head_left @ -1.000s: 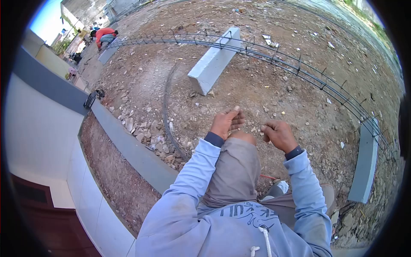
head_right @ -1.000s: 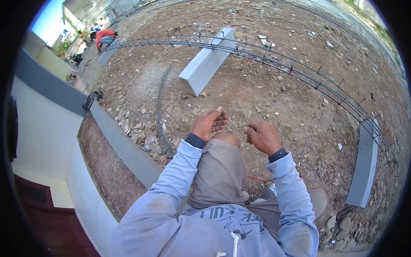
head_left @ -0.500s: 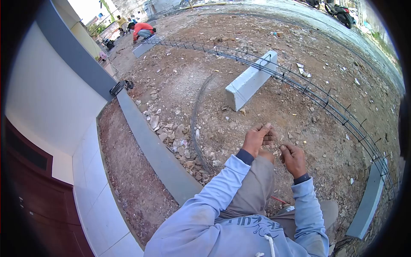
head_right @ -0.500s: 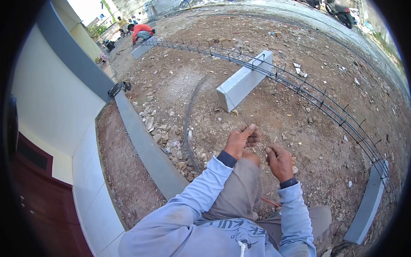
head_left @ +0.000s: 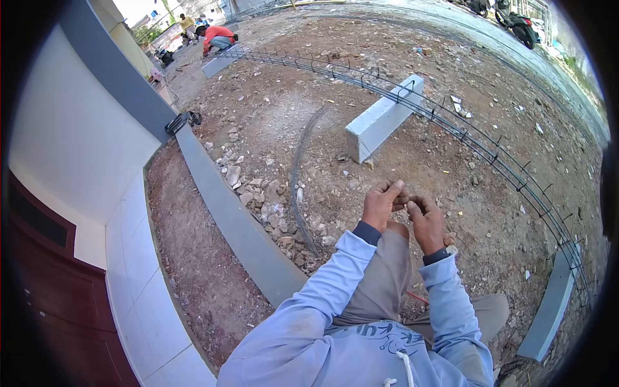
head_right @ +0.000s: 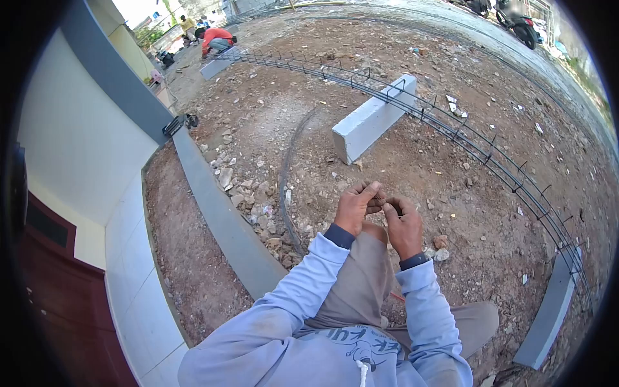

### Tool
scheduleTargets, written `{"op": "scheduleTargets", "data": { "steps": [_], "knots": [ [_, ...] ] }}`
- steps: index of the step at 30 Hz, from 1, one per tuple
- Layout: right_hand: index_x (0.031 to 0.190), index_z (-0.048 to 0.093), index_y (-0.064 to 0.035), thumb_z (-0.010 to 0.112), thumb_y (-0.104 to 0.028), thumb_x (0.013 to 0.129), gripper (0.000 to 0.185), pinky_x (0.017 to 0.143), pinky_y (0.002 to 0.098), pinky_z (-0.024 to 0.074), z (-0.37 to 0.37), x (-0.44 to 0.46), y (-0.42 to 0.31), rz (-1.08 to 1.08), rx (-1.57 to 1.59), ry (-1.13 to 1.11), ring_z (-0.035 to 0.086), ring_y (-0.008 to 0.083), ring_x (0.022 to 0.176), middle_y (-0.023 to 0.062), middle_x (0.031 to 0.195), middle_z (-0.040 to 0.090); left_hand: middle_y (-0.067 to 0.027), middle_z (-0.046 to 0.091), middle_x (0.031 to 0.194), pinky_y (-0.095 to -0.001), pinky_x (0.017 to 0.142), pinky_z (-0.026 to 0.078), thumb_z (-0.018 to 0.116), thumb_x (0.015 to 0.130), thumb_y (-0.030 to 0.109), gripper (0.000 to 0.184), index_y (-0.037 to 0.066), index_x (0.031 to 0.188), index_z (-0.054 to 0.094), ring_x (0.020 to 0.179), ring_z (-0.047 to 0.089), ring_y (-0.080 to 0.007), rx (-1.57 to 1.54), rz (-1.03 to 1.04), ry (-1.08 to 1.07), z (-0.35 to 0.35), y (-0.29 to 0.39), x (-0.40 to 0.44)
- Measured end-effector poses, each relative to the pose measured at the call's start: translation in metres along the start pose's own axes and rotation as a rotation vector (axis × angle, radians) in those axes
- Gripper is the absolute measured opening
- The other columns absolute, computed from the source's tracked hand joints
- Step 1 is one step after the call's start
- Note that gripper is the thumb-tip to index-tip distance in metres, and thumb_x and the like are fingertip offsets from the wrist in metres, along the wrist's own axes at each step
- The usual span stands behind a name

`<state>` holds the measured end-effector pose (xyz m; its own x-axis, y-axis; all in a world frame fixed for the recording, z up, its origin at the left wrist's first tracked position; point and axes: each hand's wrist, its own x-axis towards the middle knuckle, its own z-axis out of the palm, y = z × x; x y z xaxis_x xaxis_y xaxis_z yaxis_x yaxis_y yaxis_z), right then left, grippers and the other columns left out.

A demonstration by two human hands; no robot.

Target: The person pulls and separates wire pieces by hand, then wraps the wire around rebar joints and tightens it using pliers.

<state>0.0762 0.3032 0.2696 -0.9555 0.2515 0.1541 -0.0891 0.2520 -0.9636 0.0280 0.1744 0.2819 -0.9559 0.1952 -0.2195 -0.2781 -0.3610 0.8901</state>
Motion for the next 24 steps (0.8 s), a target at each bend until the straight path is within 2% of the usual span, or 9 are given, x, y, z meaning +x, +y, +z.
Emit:
{"op": "scheduleTargets", "data": {
  "steps": [4,6,9,12,18,21,24],
  "knots": [
    [0.092,0.066,0.0007,0.06,-0.015,0.083,0.019,0.068,0.0344,0.0495,-0.012,-0.002,-0.011,-0.039,-0.104,-0.005,0.064,0.0225,0.076,0.0131,0.082,0.067,-0.0043,0.065,0.079,-0.0242,0.059,0.053,0.064,0.088,0.026,0.021,0.006,0.09,0.061,0.065,0.063,-0.0127,-0.005,0.04,0.021,0.005,-0.005,-0.001],
    [0.088,0.065,0.0012,0.06,-0.015,0.083,0.018,0.063,0.0324,0.0485,-0.024,-0.001,-0.006,0.016,-0.132,-0.07,0.063,0.0191,0.069,0.0111,0.074,0.065,-0.0042,0.065,0.079,-0.0235,0.058,0.053,0.064,0.088,0.026,0.02,0.006,0.09,0.061,0.065,0.063,-0.0126,0.039,0.042,0.016,0.002,-0.007,0.003],
    [0.083,0.065,0.0011,0.06,-0.015,0.082,0.017,0.058,0.0296,0.0466,-0.05,0.001,-0.004,0.162,0.084,-0.263,0.059,0.0143,0.061,0.0081,0.067,0.063,-0.003,0.064,0.079,-0.0227,0.057,0.051,0.063,0.089,0.026,0.02,0.006,0.09,0.062,0.066,0.062,-0.0107,0.047,0.038,0.01,0.008,-0.007,0.003],
    [0.081,0.065,0.0006,0.059,-0.014,0.083,0.016,0.055,0.0274,0.045,-0.06,0.0,0.0,0.132,0.01,-0.269,0.056,0.0108,0.057,0.0051,0.063,0.061,-0.0024,0.064,0.078,-0.023,0.057,0.051,0.064,0.088,0.027,0.02,0.007,0.09,0.062,0.065,0.062,-0.0108,0.043,0.053,0.022,0.01,-0.006,0.003],
    [0.083,0.065,-0.0005,0.059,-0.016,0.088,0.018,0.057,0.0248,0.046,-0.069,-0.012,-0.003,0.226,-0.005,-0.352,0.057,0.0083,0.062,0.0016,0.067,0.062,-0.0022,0.064,0.076,-0.022,0.056,0.052,0.064,0.088,0.027,0.019,0.008,0.089,0.063,0.064,0.062,-0.0104,0.014,0.046,0.044,0.01,-0.007,0.005],
    [0.084,0.066,-0.0022,0.06,-0.017,0.086,0.016,0.058,0.0267,0.0469,-0.069,-0.014,-0.007,0.202,-0.033,-0.348,0.059,0.0112,0.061,0.0034,0.067,0.063,-0.0023,0.064,0.076,-0.0217,0.055,0.052,0.065,0.088,0.026,0.019,0.008,0.089,0.063,0.063,0.062,-0.0101,0.02,0.058,0.05,0.01,-0.008,0.007],
    [0.081,0.067,-0.0054,0.061,-0.018,0.08,0.014,0.06,0.0374,0.0485,-0.067,-0.017,-0.018,-0.071,-0.371,-0.276,0.063,0.0265,0.066,0.0112,0.072,0.065,-0.0021,0.064,0.075,-0.0212,0.053,0.051,0.065,0.088,0.026,0.019,0.008,0.088,0.063,0.062,0.062,-0.01,0.019,0.065,0.058,0.011,-0.008,0.007]
  ]
}}
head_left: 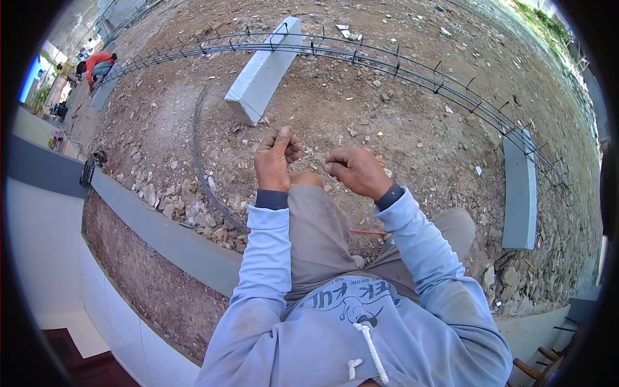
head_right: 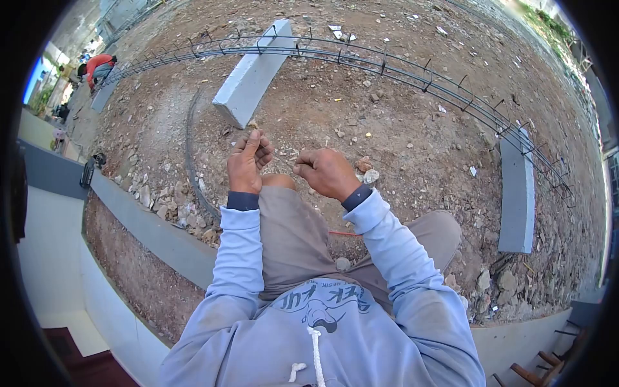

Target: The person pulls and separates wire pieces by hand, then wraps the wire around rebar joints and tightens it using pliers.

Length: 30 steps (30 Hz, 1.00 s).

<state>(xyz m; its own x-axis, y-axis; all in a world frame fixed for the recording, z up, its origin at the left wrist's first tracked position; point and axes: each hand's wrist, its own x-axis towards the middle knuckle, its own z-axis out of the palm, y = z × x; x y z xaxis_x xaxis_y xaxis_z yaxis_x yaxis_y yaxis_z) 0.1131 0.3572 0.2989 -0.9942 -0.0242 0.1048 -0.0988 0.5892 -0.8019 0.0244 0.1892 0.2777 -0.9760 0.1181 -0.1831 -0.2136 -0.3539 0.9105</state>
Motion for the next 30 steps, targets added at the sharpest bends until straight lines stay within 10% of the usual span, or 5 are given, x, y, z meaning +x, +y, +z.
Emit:
{"op": "scheduleTargets", "data": {
  "steps": [30],
  "knots": [
    [0.083,0.067,-0.0046,0.062,-0.014,0.076,0.013,0.07,0.0429,0.0498,0.015,0.014,0.006,-0.021,-0.099,0.125,0.063,0.0353,0.075,0.0173,0.076,0.065,-0.003,0.063,0.069,-0.0182,0.05,0.049,0.065,0.087,0.027,0.021,0.008,0.083,0.06,0.056,0.06,-0.0079,0.092,0.069,-0.013,0.002,-0.003,0.006]
  ]
}}
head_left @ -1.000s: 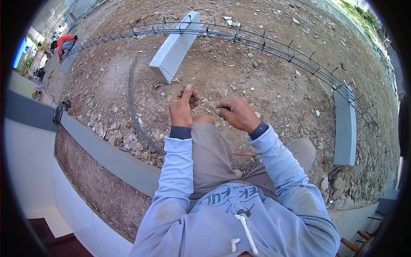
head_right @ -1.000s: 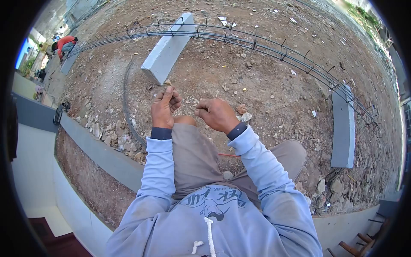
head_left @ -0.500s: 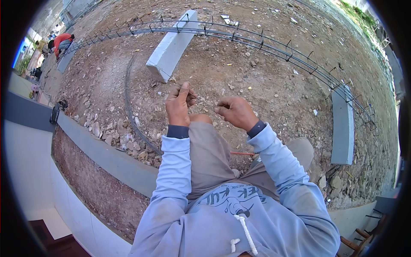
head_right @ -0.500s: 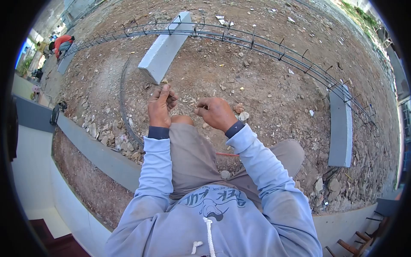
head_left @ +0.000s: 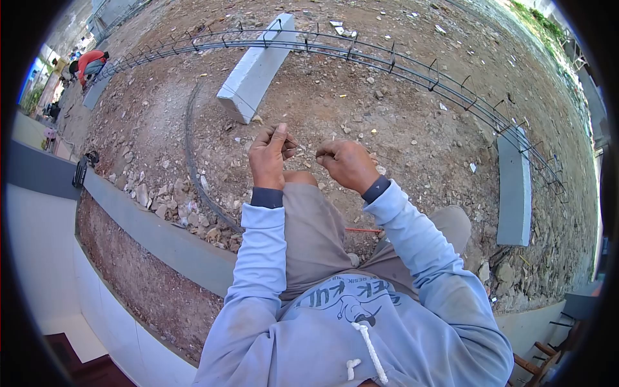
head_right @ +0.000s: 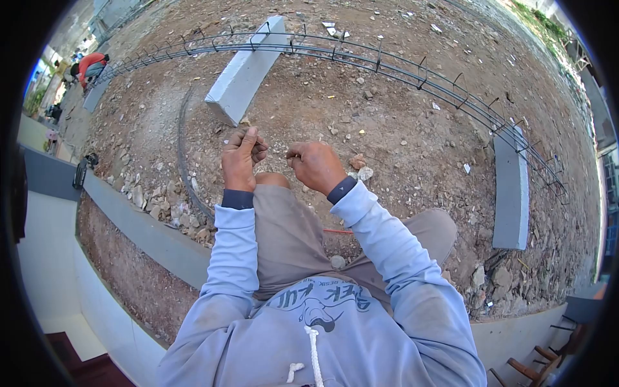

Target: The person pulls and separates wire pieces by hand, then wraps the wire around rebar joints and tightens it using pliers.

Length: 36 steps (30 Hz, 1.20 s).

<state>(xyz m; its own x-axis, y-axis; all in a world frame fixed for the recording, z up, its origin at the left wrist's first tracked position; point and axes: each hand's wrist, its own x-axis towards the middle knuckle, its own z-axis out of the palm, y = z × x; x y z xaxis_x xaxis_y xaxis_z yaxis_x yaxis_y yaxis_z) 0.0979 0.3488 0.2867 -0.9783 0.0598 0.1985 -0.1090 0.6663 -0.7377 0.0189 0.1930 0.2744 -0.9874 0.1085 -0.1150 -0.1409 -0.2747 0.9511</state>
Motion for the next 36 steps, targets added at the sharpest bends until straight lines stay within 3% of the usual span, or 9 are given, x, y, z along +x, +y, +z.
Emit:
{"op": "scheduleTargets", "data": {
  "steps": [9,12,15,18,21,27,30,33,36],
  "knots": [
    [0.08,0.067,-0.0044,0.065,-0.014,0.074,0.011,0.063,0.0337,0.0496,-0.012,-0.013,0.035,0.298,0.31,-0.159,0.064,0.0237,0.065,0.0117,0.069,0.065,-0.0026,0.061,0.069,-0.0189,0.048,0.048,0.065,0.087,0.023,0.019,0.006,0.083,0.06,0.056,0.058,-0.0077,-0.033,-0.01,0.026,-0.002,-0.001,0.003],
    [0.08,0.066,0.0006,0.062,-0.005,0.079,0.007,0.058,0.0266,0.0496,-0.011,-0.018,0.035,0.362,0.419,-0.158,0.061,0.0114,0.062,0.0057,0.072,0.065,-0.0022,0.062,0.069,-0.0184,0.047,0.047,0.065,0.087,0.024,0.019,0.006,0.083,0.059,0.056,0.058,-0.0074,-0.029,-0.006,0.02,0.001,0.001,0.001],
    [0.084,0.066,-0.0007,0.062,-0.006,0.079,0.009,0.061,0.0287,0.05,-0.005,-0.018,0.036,0.213,0.266,-0.114,0.063,0.0149,0.064,0.0072,0.072,0.065,-0.0008,0.062,0.074,-0.0187,0.05,0.05,0.065,0.087,0.026,0.018,0.009,0.088,0.061,0.06,0.06,-0.0078,0.004,0.001,-0.001,-0.001,-0.003,0.003],
    [0.086,0.068,-0.0058,0.062,-0.013,0.078,0.012,0.067,0.0356,0.0496,-0.009,-0.021,0.025,0.105,0.129,-0.08,0.064,0.0275,0.072,0.0126,0.075,0.066,-0.002,0.062,0.071,-0.0186,0.048,0.048,0.064,0.088,0.024,0.019,0.007,0.084,0.06,0.057,0.059,-0.0076,-0.029,0.001,0.036,0.001,-0.001,0.002],
    [0.087,0.067,-0.0048,0.061,-0.014,0.08,0.013,0.07,0.0375,0.0489,-0.011,-0.022,0.028,-0.025,0.031,-0.019,0.063,0.0303,0.078,0.0139,0.079,0.065,-0.0021,0.062,0.071,-0.0193,0.048,0.049,0.064,0.088,0.025,0.019,0.007,0.084,0.06,0.058,0.059,-0.0078,-0.036,-0.006,0.043,-0.002,-0.001,0.003],
    [0.087,0.066,-0.0035,0.06,-0.014,0.081,0.014,0.07,0.037,0.0484,-0.002,-0.034,0.04,0.08,0.16,-0.091,0.062,0.0305,0.079,0.0146,0.082,0.064,-0.0019,0.062,0.071,-0.0199,0.049,0.049,0.063,0.089,0.025,0.019,0.007,0.085,0.06,0.058,0.059,-0.0081,-0.022,0.004,0.054,-0.004,-0.001,0.003],
    [0.089,0.065,-0.0019,0.058,-0.012,0.082,0.014,0.064,0.034,0.0489,0.01,-0.039,0.043,0.153,0.283,-0.154,0.063,0.0253,0.071,0.0126,0.08,0.064,-0.0018,0.061,0.071,-0.0199,0.049,0.049,0.064,0.089,0.026,0.019,0.007,0.084,0.059,0.057,0.059,-0.0083,-0.055,-0.001,0.044,-0.001,0.001,0.002],
    [0.09,0.061,0.0014,0.054,-0.007,0.088,0.012,0.057,0.0253,0.0474,0.011,-0.044,0.037,0.296,0.452,-0.249,0.058,0.0096,0.063,0.0035,0.074,0.058,-0.0018,0.061,0.071,-0.0198,0.049,0.049,0.064,0.088,0.026,0.019,0.007,0.084,0.058,0.057,0.059,-0.0085,-0.074,-0.011,0.038,-0.003,0.0,0.003],
    [0.087,0.062,0.0012,0.055,-0.01,0.086,0.013,0.057,0.028,0.0479,0.009,-0.046,0.027,0.343,0.467,-0.244,0.059,0.0129,0.06,0.0065,0.073,0.061,-0.0008,0.062,0.073,-0.02,0.051,0.05,0.064,0.088,0.027,0.021,0.007,0.094,0.062,0.059,0.059,-0.0085,-0.082,-0.011,0.02,-0.005,0.0,0.002]
  ]
}}
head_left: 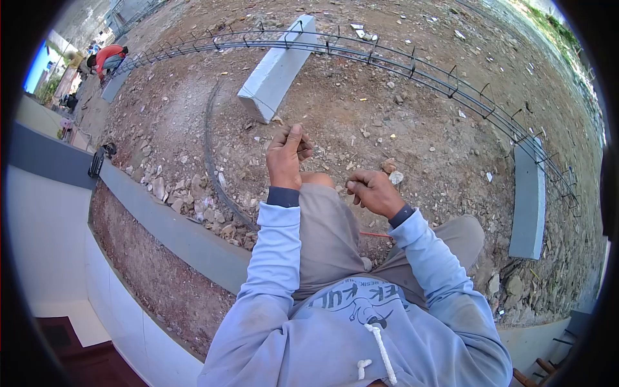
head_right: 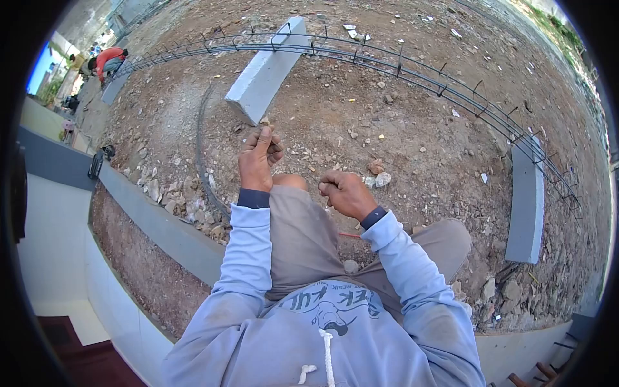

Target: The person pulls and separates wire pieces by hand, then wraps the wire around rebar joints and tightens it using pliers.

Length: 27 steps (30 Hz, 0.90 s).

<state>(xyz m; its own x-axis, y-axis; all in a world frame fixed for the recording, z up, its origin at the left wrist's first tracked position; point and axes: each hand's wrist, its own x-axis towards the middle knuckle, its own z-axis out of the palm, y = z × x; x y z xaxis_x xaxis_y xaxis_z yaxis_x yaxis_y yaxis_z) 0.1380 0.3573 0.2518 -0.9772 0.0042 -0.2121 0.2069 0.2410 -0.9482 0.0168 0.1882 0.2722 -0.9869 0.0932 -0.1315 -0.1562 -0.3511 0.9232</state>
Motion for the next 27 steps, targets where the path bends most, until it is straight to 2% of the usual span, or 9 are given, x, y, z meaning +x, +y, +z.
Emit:
{"op": "scheduleTargets", "data": {
  "steps": [1,4,7,10,13,16,18,24,27],
  "knots": [
    [0.087,0.063,0.0013,0.056,-0.011,0.085,0.014,0.058,0.0295,0.0481,0.001,-0.001,-0.001,0.016,0.009,0.012,0.06,0.0146,0.06,0.0081,0.073,0.062,-0.0003,0.062,0.075,-0.0202,0.052,0.051,0.064,0.088,0.027,0.023,0.007,0.098,0.063,0.059,0.06,-0.0084,-0.005,0.001,-0.009,0.0,0.0,0.0],
    [0.091,0.064,0.0006,0.057,-0.012,0.086,0.016,0.057,0.0293,0.048,0.004,0.003,0.004,-0.125,-0.144,0.046,0.059,0.0138,0.059,0.0075,0.074,0.062,-0.0016,0.062,0.072,-0.0198,0.049,0.049,0.063,0.089,0.025,0.018,0.007,0.089,0.061,0.058,0.06,-0.0089,-0.028,0.0,0.021,0.002,0.004,-0.002],
    [0.097,0.065,-0.0001,0.057,-0.012,0.086,0.018,0.056,0.0284,0.0477,0.007,-0.002,-0.008,-0.048,-0.003,0.06,0.058,0.0127,0.058,0.0072,0.074,0.062,-0.0016,0.062,0.072,-0.0199,0.05,0.05,0.064,0.088,0.026,0.018,0.008,0.088,0.061,0.058,0.06,-0.0089,-0.033,0.003,0.021,0.002,0.003,-0.002],
    [0.102,0.064,-0.0009,0.051,-0.012,0.091,0.02,0.047,0.0232,0.045,0.013,-0.004,-0.011,-0.056,0.037,0.061,0.054,0.0069,0.057,0.0006,0.071,0.057,-0.0012,0.062,0.072,-0.0204,0.049,0.049,0.064,0.088,0.027,0.019,0.008,0.088,0.061,0.058,0.059,-0.0086,-0.039,0.015,0.02,0.0,0.002,-0.001],
    [0.099,0.064,0.0014,0.054,-0.011,0.088,0.019,0.053,0.0264,0.0466,0.018,-0.005,-0.011,-0.002,0.158,0.053,0.056,0.0099,0.056,0.0046,0.072,0.06,-0.0009,0.062,0.072,-0.0206,0.049,0.048,0.063,0.089,0.028,0.02,0.008,0.087,0.061,0.058,0.059,-0.0085,-0.044,0.012,0.008,-0.003,-0.001,0.002],
    [0.088,0.061,0.0022,0.053,-0.011,0.089,0.016,0.051,0.0255,0.0453,0.019,-0.005,-0.008,0.028,0.198,0.012,0.055,0.0092,0.054,0.003,0.067,0.059,-0.0009,0.062,0.073,-0.0206,0.051,0.049,0.063,0.089,0.027,0.019,0.008,0.09,0.062,0.06,0.06,-0.0088,-0.038,-0.011,-0.009,-0.004,-0.001,0.001],
    [0.084,0.06,0.001,0.052,-0.011,0.089,0.015,0.051,0.0273,0.0453,0.019,-0.003,-0.009,0.005,0.064,0.094,0.055,0.0102,0.053,0.0049,0.066,0.06,-0.0011,0.062,0.074,-0.0205,0.053,0.049,0.063,0.089,0.026,0.018,0.008,0.093,0.063,0.062,0.061,-0.009,-0.035,-0.017,-0.008,-0.003,0.0,-0.001],
    [0.08,0.061,-0.003,0.057,-0.013,0.084,0.011,0.058,0.0412,0.0455,0.012,0.016,0.011,-0.199,-0.313,0.281,0.06,0.0371,0.065,0.019,0.069,0.06,-0.0016,0.063,0.073,-0.0204,0.052,0.049,0.063,0.089,0.026,0.019,0.008,0.089,0.064,0.062,0.061,-0.0092,-0.067,-0.001,0.028,-0.005,-0.004,0.0],
    [0.08,0.061,-0.003,0.057,-0.013,0.084,0.011,0.06,0.042,0.0458,0.014,0.014,0.009,-0.214,-0.357,0.269,0.06,0.0383,0.069,0.0188,0.07,0.06,-0.0014,0.062,0.071,-0.0207,0.051,0.048,0.063,0.089,0.027,0.021,0.006,0.085,0.062,0.058,0.059,-0.0082,-0.09,-0.023,0.023,-0.007,-0.002,0.001]
  ]
}}
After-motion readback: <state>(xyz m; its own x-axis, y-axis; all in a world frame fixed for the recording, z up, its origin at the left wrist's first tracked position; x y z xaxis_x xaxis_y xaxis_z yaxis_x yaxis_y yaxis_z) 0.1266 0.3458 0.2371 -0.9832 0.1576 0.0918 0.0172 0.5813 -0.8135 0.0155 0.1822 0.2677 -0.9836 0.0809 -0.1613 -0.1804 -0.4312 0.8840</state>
